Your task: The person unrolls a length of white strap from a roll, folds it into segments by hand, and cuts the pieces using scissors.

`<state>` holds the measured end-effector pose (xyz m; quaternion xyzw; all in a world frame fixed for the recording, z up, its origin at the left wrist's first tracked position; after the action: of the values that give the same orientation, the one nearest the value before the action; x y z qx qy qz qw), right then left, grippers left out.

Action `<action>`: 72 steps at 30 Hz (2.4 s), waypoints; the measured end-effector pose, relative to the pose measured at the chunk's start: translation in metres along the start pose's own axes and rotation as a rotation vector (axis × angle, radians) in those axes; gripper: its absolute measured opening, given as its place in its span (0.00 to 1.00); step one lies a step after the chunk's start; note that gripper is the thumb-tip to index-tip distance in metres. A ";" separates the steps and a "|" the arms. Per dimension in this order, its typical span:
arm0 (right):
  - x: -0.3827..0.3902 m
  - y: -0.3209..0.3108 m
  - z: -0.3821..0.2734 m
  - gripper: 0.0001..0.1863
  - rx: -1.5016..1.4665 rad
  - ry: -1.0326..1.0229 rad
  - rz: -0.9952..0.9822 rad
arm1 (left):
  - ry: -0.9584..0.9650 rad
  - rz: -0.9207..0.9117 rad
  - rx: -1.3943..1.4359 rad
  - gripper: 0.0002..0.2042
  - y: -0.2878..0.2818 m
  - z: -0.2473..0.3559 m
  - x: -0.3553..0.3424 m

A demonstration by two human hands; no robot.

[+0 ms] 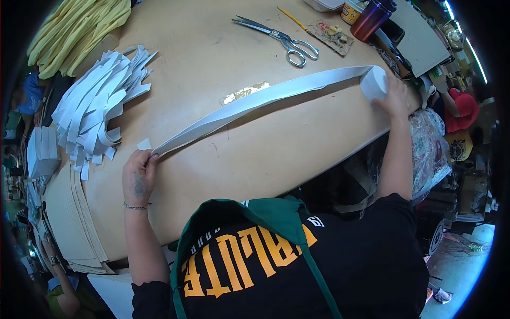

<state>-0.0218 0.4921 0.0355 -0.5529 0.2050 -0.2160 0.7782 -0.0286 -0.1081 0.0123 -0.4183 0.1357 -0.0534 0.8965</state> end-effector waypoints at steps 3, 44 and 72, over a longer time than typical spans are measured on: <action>0.001 0.014 0.022 0.54 0.043 0.029 0.086 | 0.040 0.004 -0.008 0.05 0.003 0.000 0.002; 0.192 -0.109 -0.376 0.10 -0.901 -1.160 -0.319 | -0.287 0.005 0.748 0.10 0.015 -0.023 -0.015; 0.191 -0.110 -0.351 0.28 -0.755 -1.226 0.060 | -0.505 0.396 1.197 0.08 0.032 -0.024 -0.002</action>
<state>-0.0720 0.0813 0.0177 -0.8000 -0.1928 0.2403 0.5148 -0.0376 -0.1047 -0.0263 0.1830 -0.0569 0.1450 0.9707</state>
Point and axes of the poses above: each hand's wrist, its own x-axis away from the middle knuckle, its own y-axis out of the palm, z = x × y, the point moved 5 cm from there along -x, towards the middle knuckle, and after that the axes turned 8 degrees about x, right-handed, at the moved point
